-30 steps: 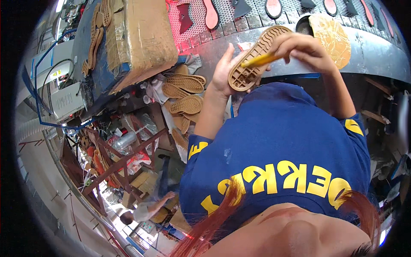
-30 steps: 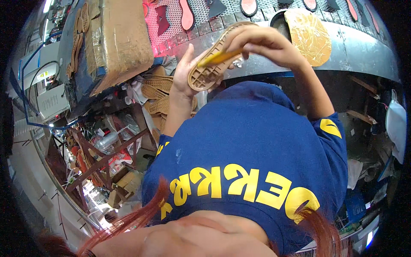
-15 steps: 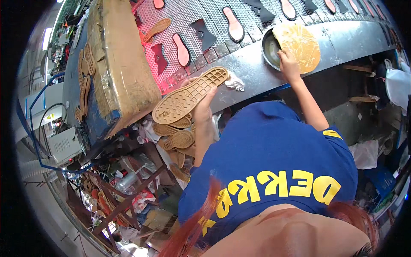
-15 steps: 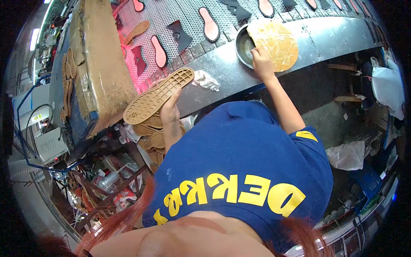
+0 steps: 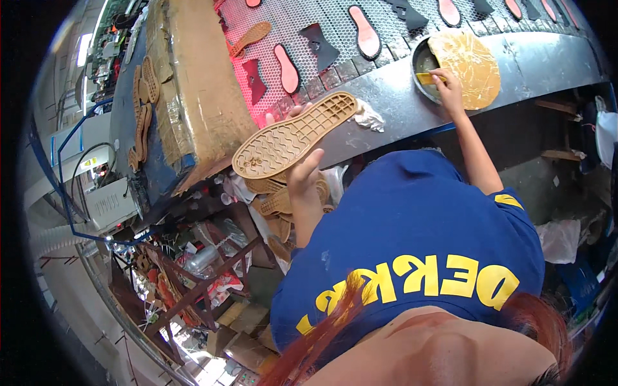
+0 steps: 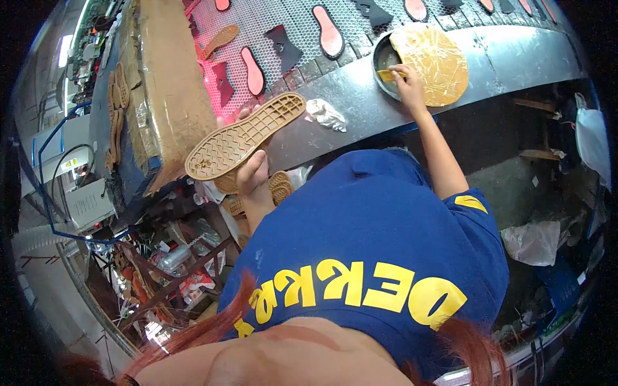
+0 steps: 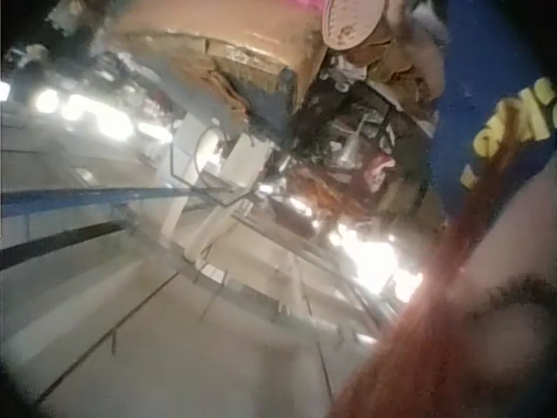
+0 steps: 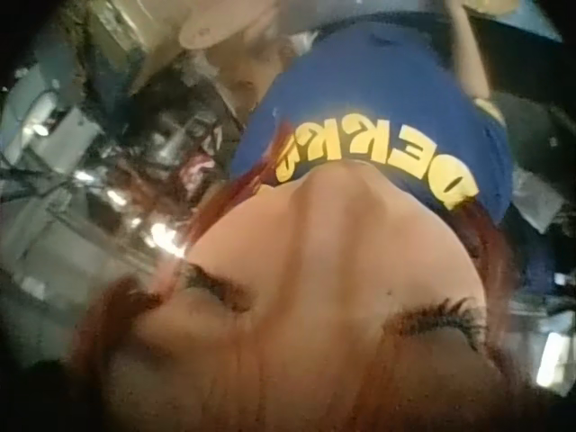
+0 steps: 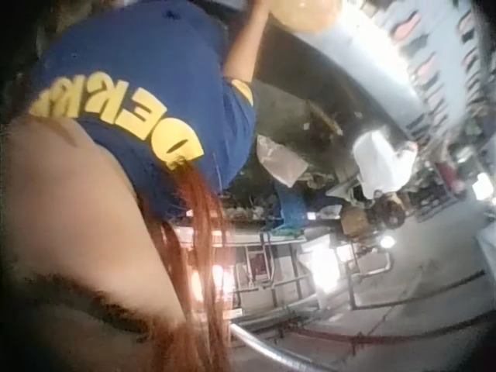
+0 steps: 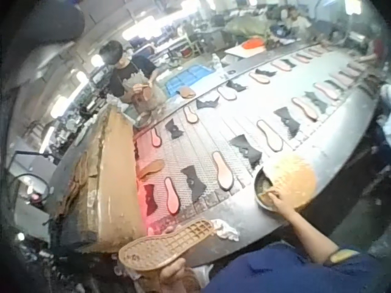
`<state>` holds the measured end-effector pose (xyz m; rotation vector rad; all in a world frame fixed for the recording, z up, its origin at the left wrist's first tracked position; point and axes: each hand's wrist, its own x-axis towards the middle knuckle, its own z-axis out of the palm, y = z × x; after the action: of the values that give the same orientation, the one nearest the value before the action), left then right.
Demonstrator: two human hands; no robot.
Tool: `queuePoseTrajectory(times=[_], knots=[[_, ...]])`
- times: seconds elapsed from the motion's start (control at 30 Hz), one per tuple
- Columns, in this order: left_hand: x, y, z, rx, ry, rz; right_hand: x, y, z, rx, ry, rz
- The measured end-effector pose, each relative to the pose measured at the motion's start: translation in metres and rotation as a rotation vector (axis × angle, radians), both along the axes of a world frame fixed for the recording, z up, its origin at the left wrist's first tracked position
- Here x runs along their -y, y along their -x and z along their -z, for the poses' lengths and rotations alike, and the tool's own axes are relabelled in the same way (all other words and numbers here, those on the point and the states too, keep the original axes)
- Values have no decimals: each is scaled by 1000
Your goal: The person applies a yellow adhesive to the textured bottom of shoe soles using a yellow plastic scraper. They repeatedly dip the scraper into a metal container to gather the substance and spread it across the sole's surface. The person handles the soles one at a time, picking them up from a pile and placing them back down after application.
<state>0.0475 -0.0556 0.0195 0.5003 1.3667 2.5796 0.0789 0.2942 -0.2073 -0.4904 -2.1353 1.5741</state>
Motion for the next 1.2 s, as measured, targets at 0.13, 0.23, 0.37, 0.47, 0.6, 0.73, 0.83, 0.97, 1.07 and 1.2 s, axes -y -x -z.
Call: queuePoseTrajectory(times=[0.13, 0.23, 0.37, 0.47, 0.6, 0.73, 0.83, 0.97, 1.07, 1.2], knots=[[11, 8, 3, -229, 187, -45, 8, 7, -33, -149, 618, 42], [6, 3, -7, -297, 326, -127, 38, 8, -125, -346, 628, -78], [0, 4, -15, -445, 421, -132, 69, -5, -193, -507, 61, -217], [2, 6, -17, -508, 436, -80, 89, -12, -222, -519, -62, -342], [-5, -2, -26, -442, 365, -64, 108, -2, -225, -516, -73, -361], [-6, -4, -31, -461, 401, -79, 119, -2, -230, -559, -192, -377], [-4, -5, -31, -480, 500, -86, 129, -4, -236, -605, -215, -419], [-8, -3, -60, -579, 1190, -55, 140, -9, -243, -657, -220, -515], [-13, -5, -63, -617, 1456, -132, 145, -11, -248, -675, -200, -575], [-12, -7, -51, -572, 900, -155, 135, -1, -246, -645, -245, -451]])
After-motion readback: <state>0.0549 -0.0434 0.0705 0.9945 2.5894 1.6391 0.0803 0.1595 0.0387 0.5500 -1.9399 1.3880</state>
